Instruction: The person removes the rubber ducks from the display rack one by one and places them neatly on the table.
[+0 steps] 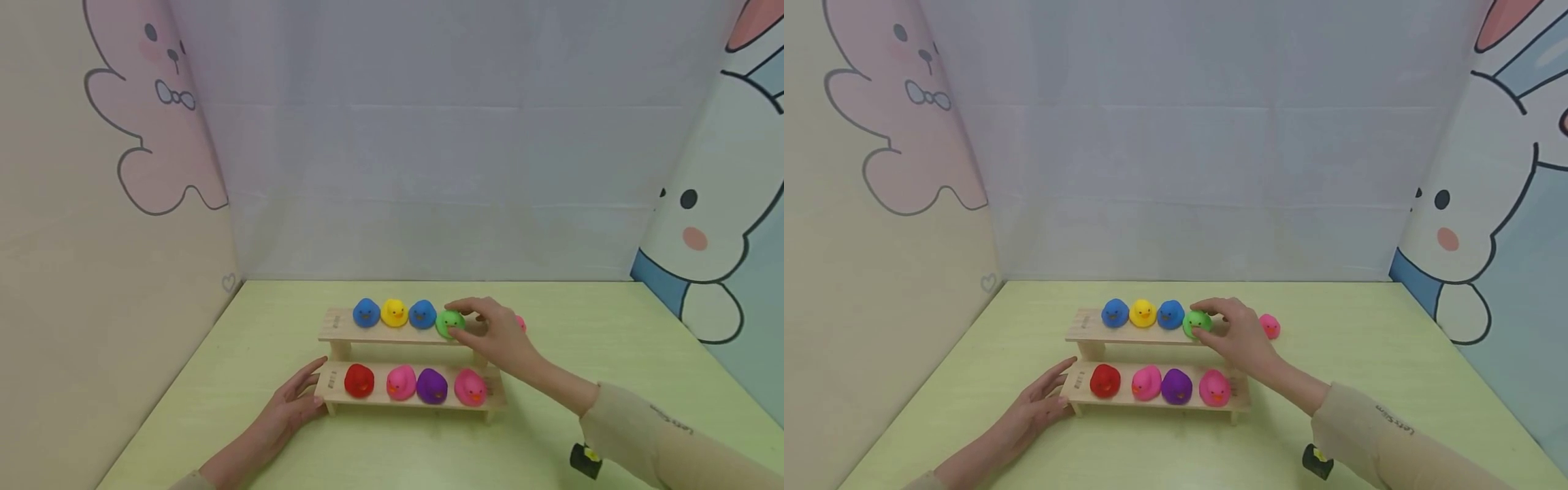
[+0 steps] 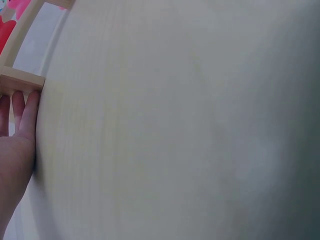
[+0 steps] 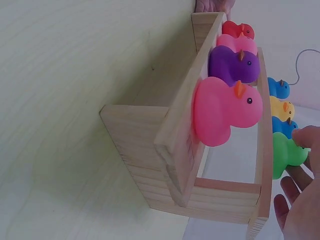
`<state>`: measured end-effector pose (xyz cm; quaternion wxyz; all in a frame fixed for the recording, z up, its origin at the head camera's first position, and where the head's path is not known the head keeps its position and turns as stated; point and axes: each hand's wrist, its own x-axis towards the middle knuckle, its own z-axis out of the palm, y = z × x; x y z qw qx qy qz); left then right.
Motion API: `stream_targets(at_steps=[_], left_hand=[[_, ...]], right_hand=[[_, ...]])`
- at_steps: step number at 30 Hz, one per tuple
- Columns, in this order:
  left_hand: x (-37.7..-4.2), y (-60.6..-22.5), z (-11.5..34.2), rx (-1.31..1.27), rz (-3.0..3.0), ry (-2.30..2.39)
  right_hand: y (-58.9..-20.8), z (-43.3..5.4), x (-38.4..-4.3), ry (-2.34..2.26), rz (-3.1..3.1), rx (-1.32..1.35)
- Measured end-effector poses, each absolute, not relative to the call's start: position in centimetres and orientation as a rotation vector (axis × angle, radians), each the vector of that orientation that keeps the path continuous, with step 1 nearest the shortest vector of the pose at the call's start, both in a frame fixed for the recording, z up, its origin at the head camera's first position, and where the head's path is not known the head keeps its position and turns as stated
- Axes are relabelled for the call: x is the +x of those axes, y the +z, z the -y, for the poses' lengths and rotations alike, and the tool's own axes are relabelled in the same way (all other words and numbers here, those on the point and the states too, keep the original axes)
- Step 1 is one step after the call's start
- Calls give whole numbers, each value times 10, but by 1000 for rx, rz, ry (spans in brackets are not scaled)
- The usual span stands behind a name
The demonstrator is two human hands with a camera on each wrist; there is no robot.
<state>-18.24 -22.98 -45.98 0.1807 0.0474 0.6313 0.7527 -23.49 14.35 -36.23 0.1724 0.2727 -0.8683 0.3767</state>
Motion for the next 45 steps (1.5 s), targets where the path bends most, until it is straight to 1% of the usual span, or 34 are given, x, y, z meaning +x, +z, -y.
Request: stream_targets(at_steps=[7,15,27,33,45], left_hand=[[-184,-461,231,104,-1800,2126],[-184,-463,231,132,-1788,2142],[-185,-461,230,97,-1757,2159],[-185,-462,230,79,-1750,2165],[-185,-462,230,54,-1785,2133]], right_hand=[[-359,-145,-239,1053,2497,805],[-353,-150,-240,1052,2532,851],[-337,-170,-244,926,2457,979],[-332,-184,-248,808,2426,941],[-332,-214,-251,726,2415,831]])
